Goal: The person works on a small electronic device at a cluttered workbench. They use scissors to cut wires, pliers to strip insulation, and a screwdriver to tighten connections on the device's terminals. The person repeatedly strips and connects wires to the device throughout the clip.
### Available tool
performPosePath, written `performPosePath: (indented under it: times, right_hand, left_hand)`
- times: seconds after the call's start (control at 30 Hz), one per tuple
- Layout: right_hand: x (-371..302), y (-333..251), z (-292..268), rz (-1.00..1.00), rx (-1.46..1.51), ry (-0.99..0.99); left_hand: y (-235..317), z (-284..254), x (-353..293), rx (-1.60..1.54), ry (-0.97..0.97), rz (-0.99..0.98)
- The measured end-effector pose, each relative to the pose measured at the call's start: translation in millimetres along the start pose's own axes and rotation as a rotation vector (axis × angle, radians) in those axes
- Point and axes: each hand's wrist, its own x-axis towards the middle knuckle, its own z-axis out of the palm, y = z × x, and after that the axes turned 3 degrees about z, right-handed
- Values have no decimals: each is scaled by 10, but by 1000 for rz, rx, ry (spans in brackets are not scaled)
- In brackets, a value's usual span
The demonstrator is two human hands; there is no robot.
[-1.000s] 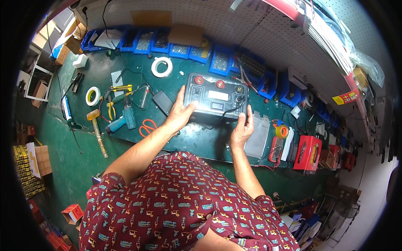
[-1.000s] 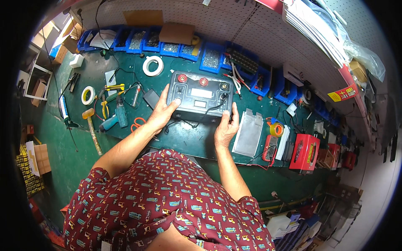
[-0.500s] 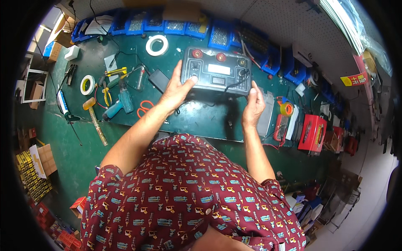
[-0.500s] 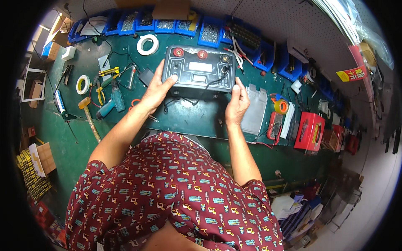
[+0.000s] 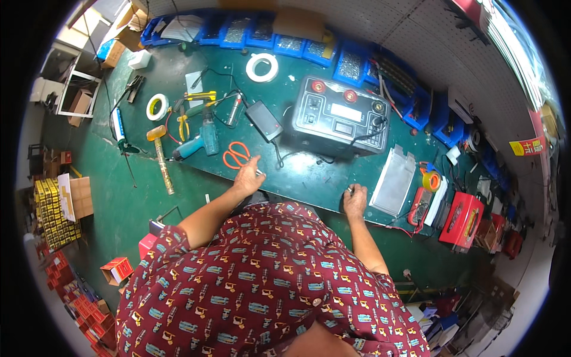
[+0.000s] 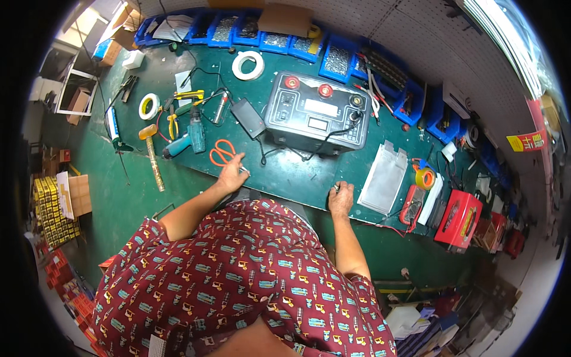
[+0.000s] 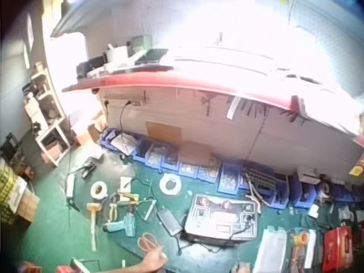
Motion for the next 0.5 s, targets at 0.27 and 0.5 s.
performPosePath:
  times: [0.27, 0.5]
  right_hand:
    - [1099, 541, -133, 284, 742, 180]
    - [1383, -1247, -1613, 269, 1142, 21]
  left_hand:
    - [371, -77, 45, 227, -133, -167]
    - [88, -325, -38, 305, 4, -223]
